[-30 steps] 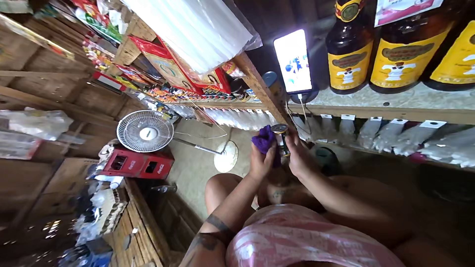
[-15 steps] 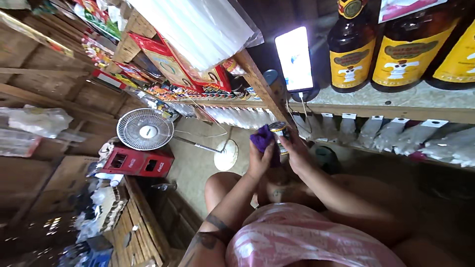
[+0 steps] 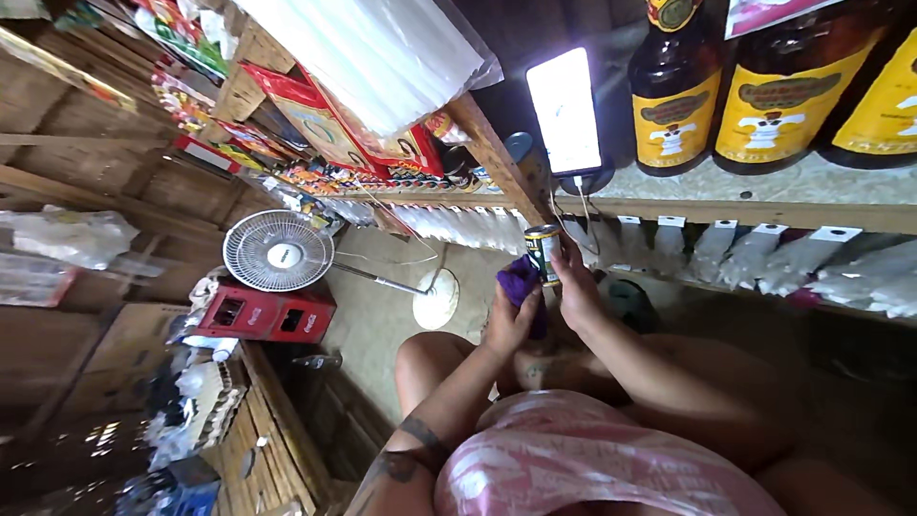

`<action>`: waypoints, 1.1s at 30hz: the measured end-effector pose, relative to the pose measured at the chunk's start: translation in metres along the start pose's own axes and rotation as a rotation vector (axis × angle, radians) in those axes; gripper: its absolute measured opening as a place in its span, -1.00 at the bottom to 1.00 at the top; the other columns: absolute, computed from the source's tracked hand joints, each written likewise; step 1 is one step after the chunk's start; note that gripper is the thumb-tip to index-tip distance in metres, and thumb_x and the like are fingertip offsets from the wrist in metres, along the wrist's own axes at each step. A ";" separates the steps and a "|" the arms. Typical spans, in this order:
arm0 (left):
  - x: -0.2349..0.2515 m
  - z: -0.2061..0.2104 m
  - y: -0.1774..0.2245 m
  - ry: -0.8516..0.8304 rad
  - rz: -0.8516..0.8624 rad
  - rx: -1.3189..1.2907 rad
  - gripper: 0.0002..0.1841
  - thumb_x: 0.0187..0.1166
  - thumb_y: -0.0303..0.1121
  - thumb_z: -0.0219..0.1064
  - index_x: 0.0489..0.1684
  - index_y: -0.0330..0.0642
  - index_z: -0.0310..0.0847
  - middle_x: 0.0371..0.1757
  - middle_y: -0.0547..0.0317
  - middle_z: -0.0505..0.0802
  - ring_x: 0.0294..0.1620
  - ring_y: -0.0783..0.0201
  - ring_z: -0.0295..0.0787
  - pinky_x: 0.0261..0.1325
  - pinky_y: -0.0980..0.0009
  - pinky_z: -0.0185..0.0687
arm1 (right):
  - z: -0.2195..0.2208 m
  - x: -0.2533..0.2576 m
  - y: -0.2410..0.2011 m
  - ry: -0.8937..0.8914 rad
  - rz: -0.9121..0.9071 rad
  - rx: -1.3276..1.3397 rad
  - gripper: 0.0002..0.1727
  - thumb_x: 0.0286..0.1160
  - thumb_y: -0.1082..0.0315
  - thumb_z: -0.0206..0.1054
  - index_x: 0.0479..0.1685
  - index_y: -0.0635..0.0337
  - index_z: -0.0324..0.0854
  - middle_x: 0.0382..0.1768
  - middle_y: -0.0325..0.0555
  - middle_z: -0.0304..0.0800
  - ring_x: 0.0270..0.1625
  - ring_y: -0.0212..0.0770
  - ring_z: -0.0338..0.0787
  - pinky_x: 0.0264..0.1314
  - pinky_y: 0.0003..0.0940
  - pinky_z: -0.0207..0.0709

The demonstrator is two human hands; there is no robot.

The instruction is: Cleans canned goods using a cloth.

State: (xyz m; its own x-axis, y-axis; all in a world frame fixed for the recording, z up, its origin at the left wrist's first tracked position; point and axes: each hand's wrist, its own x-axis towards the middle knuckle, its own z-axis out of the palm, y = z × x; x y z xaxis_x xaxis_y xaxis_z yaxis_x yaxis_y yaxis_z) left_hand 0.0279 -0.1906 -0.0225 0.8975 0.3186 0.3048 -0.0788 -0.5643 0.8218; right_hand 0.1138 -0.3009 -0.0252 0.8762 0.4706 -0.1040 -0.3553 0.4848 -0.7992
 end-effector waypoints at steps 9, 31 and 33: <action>0.025 -0.016 0.014 0.174 0.051 -0.112 -0.44 0.61 -0.42 0.24 0.42 -0.68 0.14 0.06 -0.09 0.75 0.06 0.43 0.78 0.24 0.42 0.72 | 0.005 -0.007 0.001 -0.195 0.024 0.035 -0.16 0.49 0.03 0.35 0.70 0.25 0.14 0.39 -0.04 0.59 0.36 -0.35 0.66 0.44 -0.37 0.58; 0.010 -0.080 -0.023 -0.004 -0.013 -0.083 -0.36 0.66 -0.21 0.28 0.48 -0.66 0.27 0.17 -0.24 0.80 0.21 0.26 0.80 0.41 0.25 0.66 | 0.022 -0.026 0.038 -0.398 0.079 -0.111 0.14 0.49 -0.07 0.36 0.87 0.22 -0.38 0.64 -0.02 0.32 0.52 -0.26 0.57 0.49 -0.26 0.59; 0.005 -0.080 -0.033 -0.022 -0.035 -0.167 -0.35 0.66 -0.25 0.27 0.50 -0.69 0.20 0.21 -0.27 0.77 0.25 0.29 0.76 0.44 0.30 0.62 | 0.021 -0.028 0.038 -0.394 0.115 -0.163 0.12 0.51 -0.08 0.33 0.87 0.23 -0.37 0.66 -0.04 0.30 0.52 -0.31 0.57 0.51 -0.32 0.56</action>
State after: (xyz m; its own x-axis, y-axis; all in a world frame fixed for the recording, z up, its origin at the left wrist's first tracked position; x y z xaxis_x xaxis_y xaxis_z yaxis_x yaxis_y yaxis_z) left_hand 0.0002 -0.1093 -0.0093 0.9100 0.3185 0.2653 -0.1163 -0.4180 0.9010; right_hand 0.0687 -0.2802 -0.0406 0.6318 0.7751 0.0104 -0.3599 0.3052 -0.8816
